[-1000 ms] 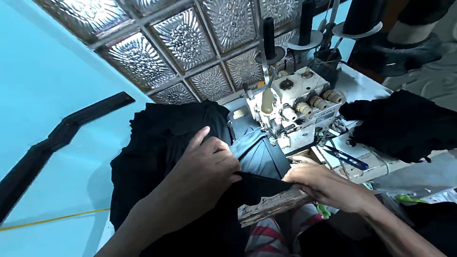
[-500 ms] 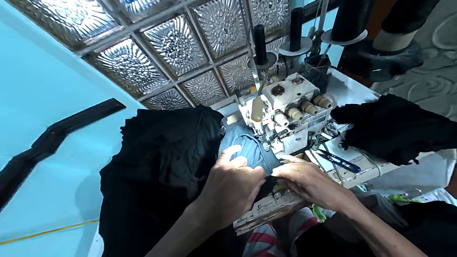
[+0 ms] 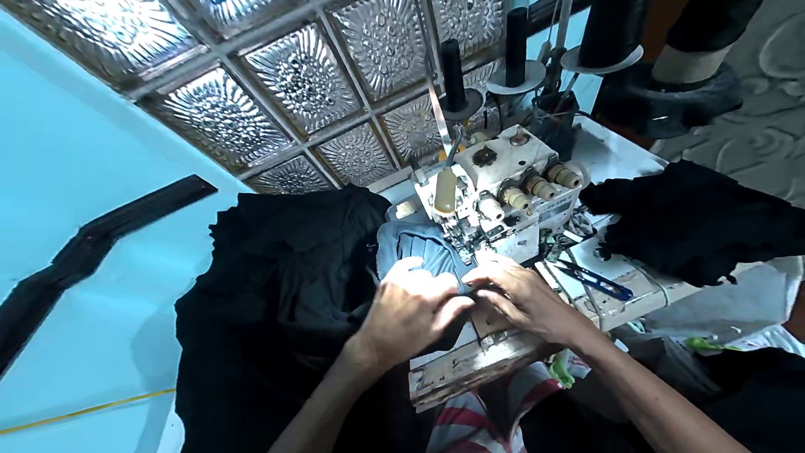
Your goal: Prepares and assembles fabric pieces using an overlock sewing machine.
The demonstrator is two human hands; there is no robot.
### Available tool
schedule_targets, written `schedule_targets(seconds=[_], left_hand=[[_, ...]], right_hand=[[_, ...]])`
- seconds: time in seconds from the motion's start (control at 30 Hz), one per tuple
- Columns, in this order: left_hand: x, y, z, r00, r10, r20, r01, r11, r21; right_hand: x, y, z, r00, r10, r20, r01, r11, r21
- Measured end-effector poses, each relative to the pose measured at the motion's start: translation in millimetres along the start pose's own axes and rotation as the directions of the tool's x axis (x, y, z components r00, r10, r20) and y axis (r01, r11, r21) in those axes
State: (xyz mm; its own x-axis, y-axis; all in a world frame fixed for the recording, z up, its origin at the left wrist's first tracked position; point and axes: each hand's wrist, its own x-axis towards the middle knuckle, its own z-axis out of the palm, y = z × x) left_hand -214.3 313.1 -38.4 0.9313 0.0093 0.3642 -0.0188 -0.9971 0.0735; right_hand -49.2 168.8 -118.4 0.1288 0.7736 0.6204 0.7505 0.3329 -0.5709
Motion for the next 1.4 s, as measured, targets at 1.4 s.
schedule_targets(seconds=[1.4], left_hand=[[-11,43,47,0.944,-0.186,-0.271,0.233,0.960,0.155]], right_hand=[[-11,-11,23,0.948,-0.111,-0.298,-0.050,0.873,-0.485]])
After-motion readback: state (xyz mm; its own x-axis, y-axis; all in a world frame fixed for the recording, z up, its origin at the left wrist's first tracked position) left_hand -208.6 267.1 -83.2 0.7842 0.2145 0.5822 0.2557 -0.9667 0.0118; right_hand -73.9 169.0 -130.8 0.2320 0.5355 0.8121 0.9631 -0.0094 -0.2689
